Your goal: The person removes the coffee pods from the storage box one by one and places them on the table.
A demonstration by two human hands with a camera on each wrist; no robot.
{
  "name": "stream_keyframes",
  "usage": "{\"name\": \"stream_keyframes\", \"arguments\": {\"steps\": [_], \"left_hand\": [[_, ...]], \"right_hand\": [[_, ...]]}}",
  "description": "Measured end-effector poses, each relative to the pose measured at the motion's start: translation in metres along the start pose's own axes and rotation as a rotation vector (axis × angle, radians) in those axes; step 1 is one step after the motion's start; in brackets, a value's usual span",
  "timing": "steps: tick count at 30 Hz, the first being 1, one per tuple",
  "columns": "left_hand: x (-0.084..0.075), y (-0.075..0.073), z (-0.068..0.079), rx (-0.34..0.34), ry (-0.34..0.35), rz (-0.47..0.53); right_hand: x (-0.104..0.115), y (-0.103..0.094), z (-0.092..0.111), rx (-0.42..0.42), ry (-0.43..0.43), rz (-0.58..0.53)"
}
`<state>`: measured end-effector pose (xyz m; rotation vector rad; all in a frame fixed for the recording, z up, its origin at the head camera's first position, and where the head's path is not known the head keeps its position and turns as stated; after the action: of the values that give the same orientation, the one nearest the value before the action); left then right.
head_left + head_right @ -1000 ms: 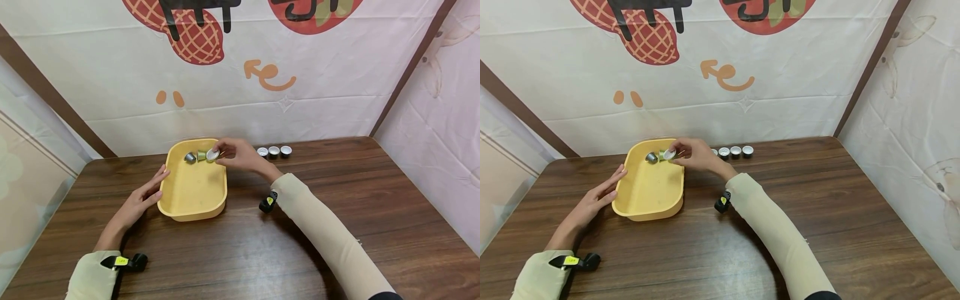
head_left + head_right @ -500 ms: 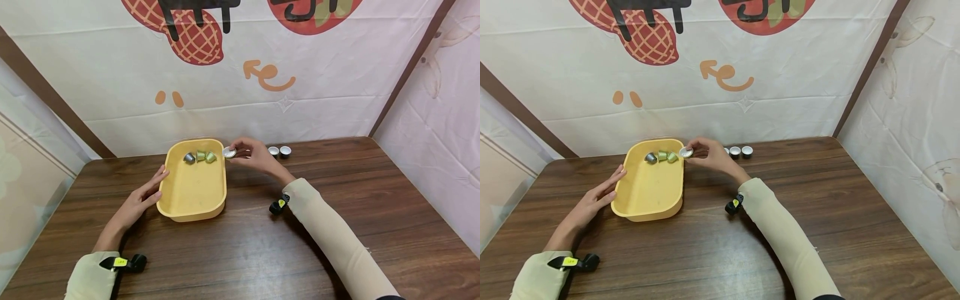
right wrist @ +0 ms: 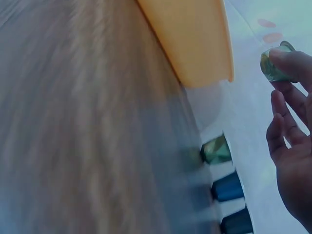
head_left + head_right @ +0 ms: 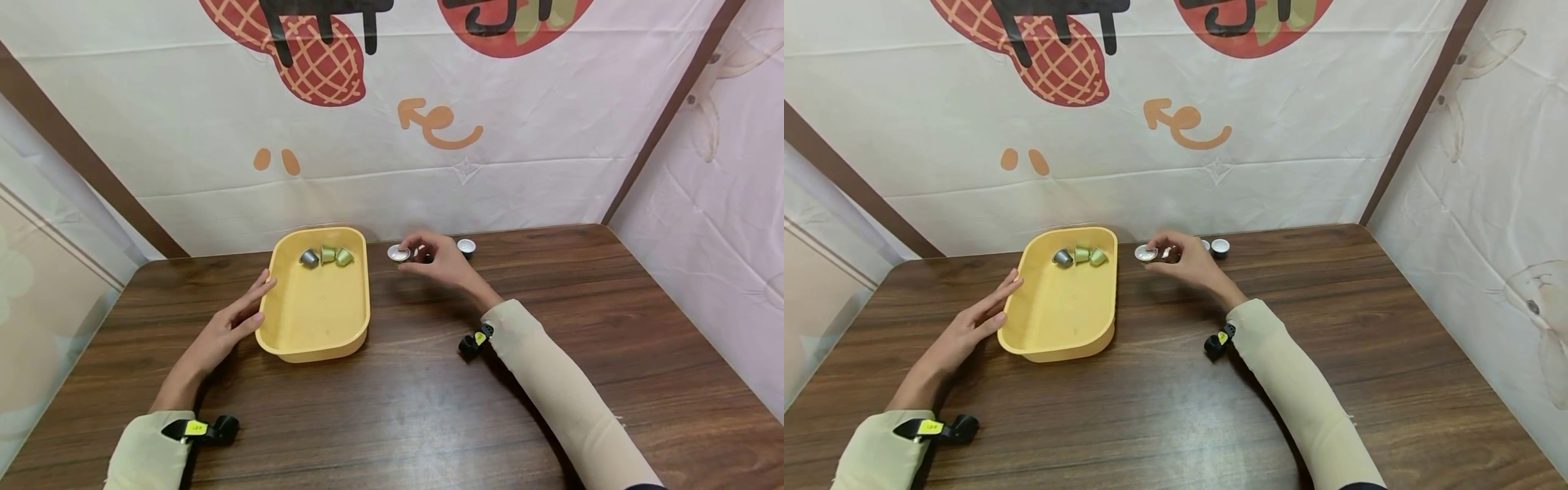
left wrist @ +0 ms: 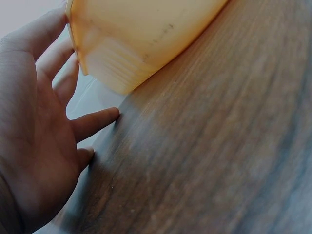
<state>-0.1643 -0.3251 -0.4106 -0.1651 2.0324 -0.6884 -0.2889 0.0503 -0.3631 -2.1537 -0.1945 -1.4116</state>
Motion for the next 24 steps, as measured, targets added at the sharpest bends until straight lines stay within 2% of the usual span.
{"name": "stream_keyframes", "arguments": {"steps": [3, 8, 18, 24], "left_hand": [[0.001, 0.0, 0.0, 0.0, 0.005, 0.001], [0.002, 0.0, 0.0, 0.0, 0.011, -0.002], [0.002, 0.001, -0.002, 0.007, 0.009, -0.012], [0.0, 0.0, -0.001, 0.006, -0.021, -0.023]], "right_hand": [[-0.016, -0.005, 0.001, -0.013, 0.037, -0.048], [-0.016, -0.012, 0.008, -0.006, 0.076, -0.112], [-0.033, -0.014, 0.016, 0.015, 0.102, -0.085], [-0.046, -0.01, 0.016, 0.004, 0.111, -0.004]]}}
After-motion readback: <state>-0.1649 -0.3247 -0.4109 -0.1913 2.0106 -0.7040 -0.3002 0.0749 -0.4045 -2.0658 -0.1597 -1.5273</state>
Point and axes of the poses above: each hand's wrist, its own z-axis away from the middle knuckle, its own y-axis out of the palm, x = y × z, the point moved 2 cm from there along -z, towards the middle knuckle, and after that the axes turned 13 degrees about y, right-handed, at the moved point
